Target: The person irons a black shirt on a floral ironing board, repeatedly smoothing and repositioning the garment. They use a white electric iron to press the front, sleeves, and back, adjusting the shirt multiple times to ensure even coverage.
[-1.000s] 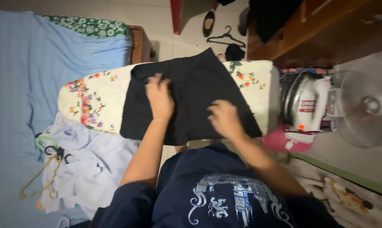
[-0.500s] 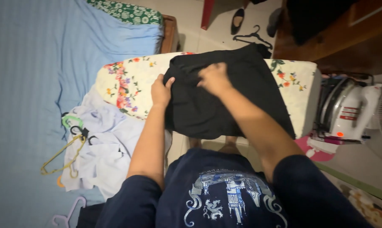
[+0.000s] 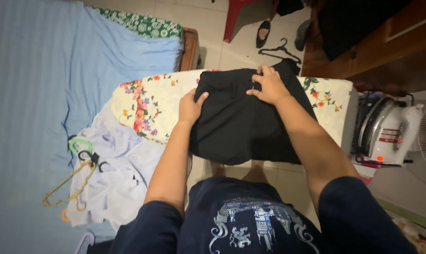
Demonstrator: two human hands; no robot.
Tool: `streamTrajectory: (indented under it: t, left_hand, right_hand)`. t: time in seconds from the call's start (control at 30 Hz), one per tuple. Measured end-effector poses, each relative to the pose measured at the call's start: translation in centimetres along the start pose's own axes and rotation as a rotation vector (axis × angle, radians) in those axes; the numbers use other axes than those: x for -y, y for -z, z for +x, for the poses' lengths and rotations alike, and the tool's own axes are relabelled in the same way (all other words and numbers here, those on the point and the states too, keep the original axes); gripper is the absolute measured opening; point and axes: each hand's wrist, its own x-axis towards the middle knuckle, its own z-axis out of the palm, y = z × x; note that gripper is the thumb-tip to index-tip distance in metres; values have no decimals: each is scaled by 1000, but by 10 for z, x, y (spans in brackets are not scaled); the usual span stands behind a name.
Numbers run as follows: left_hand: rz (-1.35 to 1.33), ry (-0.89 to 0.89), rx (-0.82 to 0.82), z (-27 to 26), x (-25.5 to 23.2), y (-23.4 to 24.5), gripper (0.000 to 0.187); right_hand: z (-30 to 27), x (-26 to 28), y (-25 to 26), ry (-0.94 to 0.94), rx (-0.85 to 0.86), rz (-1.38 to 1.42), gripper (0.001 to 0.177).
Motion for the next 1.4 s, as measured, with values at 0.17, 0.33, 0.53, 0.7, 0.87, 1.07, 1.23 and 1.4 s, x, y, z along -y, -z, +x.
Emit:
streamTrajectory:
  t: [0.17,0.33,0.53,0.7,0.87,1.07,1.23,1.4]
  left_hand:
    - [169,26,-45,15,3,-12,29]
    - [243,24,-163,23,11,-29,29]
    - [394,-321,-90,4,-82,-53,89]
    - [39,-674,462,-4,-157,-87,133]
    - [35,-315,1225,22,-151,-90,89]
    - [-62,-328,1278,5,-190,-27,53]
    - [-196,-465,944,41,-267,18,46]
    - [-241,-905,81,115,-355,28,36]
  right_hand:
    - [-11,3,7,90,-172,-139,40]
    - [-50,-11,7,-414,-548,-98,48]
    - [-127,-50,-12,-467,-305,260,50]
    - [-167,8,40,-157,-146,673,32]
    - [-202,17,56,-164,-65,673,35]
    - [-250,-11,3,-65,-92,444,90]
    - [-235,-24,-13,-175,23,732,84]
    - [-135,2,122,-235,-382,565,59]
